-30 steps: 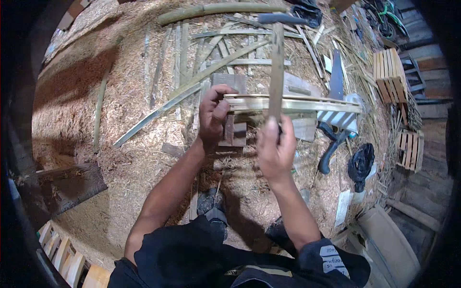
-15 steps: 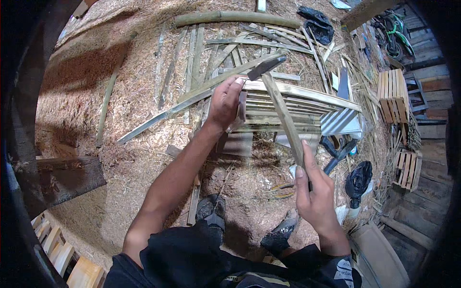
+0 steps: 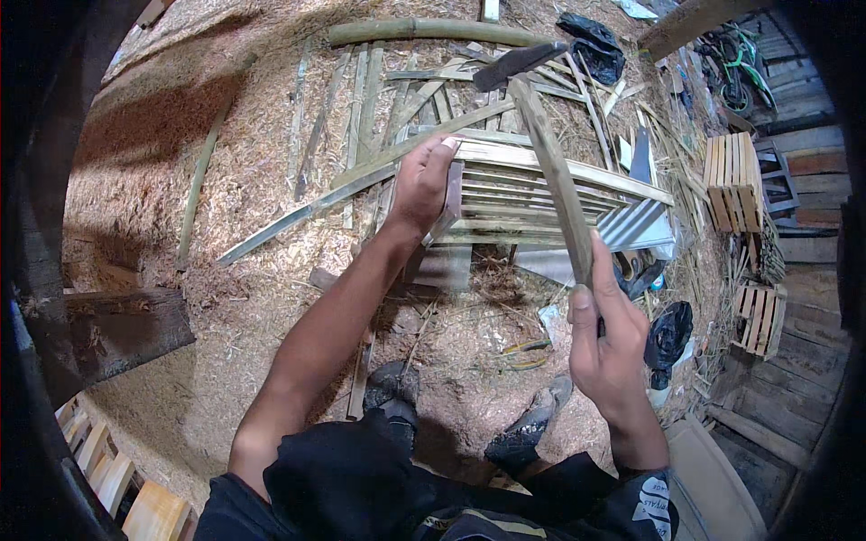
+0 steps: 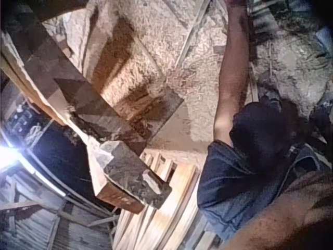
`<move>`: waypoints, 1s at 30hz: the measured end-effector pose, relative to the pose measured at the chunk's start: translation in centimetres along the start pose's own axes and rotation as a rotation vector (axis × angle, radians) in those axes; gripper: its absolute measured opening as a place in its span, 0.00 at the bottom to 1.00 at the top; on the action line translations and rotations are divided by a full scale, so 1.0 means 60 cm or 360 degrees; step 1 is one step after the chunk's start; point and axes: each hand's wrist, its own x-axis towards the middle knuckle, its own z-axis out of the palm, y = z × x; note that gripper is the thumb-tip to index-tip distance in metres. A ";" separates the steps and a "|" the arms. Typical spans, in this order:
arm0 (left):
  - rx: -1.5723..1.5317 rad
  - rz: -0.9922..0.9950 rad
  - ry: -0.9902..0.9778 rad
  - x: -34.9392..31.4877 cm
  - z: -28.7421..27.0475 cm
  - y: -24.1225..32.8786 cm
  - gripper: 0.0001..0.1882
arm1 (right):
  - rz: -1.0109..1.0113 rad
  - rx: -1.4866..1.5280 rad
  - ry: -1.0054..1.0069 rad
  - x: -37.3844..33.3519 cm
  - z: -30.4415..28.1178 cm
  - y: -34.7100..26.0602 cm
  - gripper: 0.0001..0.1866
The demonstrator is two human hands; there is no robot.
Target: Assembling a small wooden crate structure using wood frames, bamboo slats, and a hammer.
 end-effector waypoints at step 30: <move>0.0895 0.0804 0.0082 -0.001 -0.032 0.037 0.12 | 0.0119 -0.0040 -0.0009 -0.012 0.035 0.057 0.26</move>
